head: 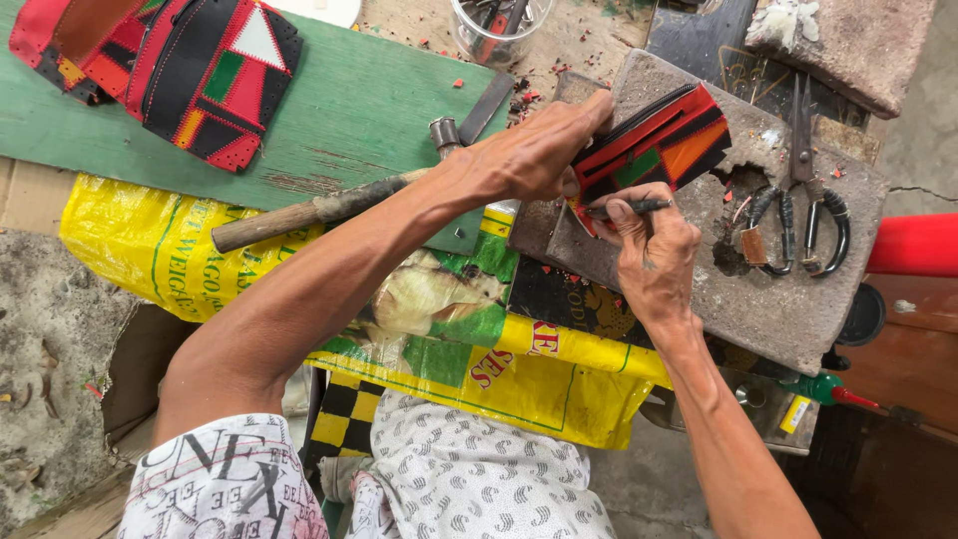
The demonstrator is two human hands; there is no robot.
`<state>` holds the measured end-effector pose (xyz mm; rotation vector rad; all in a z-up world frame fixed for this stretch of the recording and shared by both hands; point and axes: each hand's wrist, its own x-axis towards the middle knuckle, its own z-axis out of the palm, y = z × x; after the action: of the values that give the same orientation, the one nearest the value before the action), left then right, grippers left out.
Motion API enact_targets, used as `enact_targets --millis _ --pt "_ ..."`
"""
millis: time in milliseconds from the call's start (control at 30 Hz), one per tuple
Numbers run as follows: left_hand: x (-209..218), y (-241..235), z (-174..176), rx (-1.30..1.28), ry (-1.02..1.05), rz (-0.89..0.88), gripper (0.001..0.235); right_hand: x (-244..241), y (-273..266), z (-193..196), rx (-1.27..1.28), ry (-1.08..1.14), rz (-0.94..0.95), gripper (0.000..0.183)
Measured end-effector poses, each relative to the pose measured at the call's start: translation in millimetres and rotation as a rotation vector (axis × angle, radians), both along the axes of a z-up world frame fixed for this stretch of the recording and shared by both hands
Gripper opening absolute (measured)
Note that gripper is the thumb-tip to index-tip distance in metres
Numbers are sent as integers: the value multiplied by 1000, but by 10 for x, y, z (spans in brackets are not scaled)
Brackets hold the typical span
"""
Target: The person uses a hammer and a metal punch to create holes along the edges of a colorful patterned leather pouch. They repeatedly position the punch and strike it with the hammer, then inspect the pouch and trim edges with shears.
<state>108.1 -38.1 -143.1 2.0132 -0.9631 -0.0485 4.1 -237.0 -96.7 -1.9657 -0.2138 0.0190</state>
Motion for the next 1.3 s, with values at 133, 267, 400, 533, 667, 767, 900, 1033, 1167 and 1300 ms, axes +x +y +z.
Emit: enact_targets --millis 133,267,400,533,667,767,900,1033,1167,1300 --pt "17 -14 -1 24 13 11 58 4 33 48 -69 -37 -2 16" --pt "-1 17 3 19 21 4 58 -1 41 53 -71 -60 12 16" --pt "0 -5 10 54 22 20 58 16 33 10 -142 -135 20 17" --pt "-30 20 195 187 -103 92 61 82 31 2 -242 -233 47 19" --pt "-418 480 369 225 -76 299 57 50 -10 -39 -240 -256 78 20" --pt "-794 998 375 541 -124 477 35 75 -17 -60 -161 -252 96 19" --pt "-1153 1313 217 628 -145 550 42 66 -11 -52 -249 -242 79 17" --pt "-1170 1254 296 583 30 535 33 83 17 -18 -263 -306 80 17" --pt "-1121 969 723 269 233 539 28 59 18 -50 -256 -390 88 17" --pt "-1096 556 1278 -4 -16 284 20 74 29 -88 -302 -408 83 16"
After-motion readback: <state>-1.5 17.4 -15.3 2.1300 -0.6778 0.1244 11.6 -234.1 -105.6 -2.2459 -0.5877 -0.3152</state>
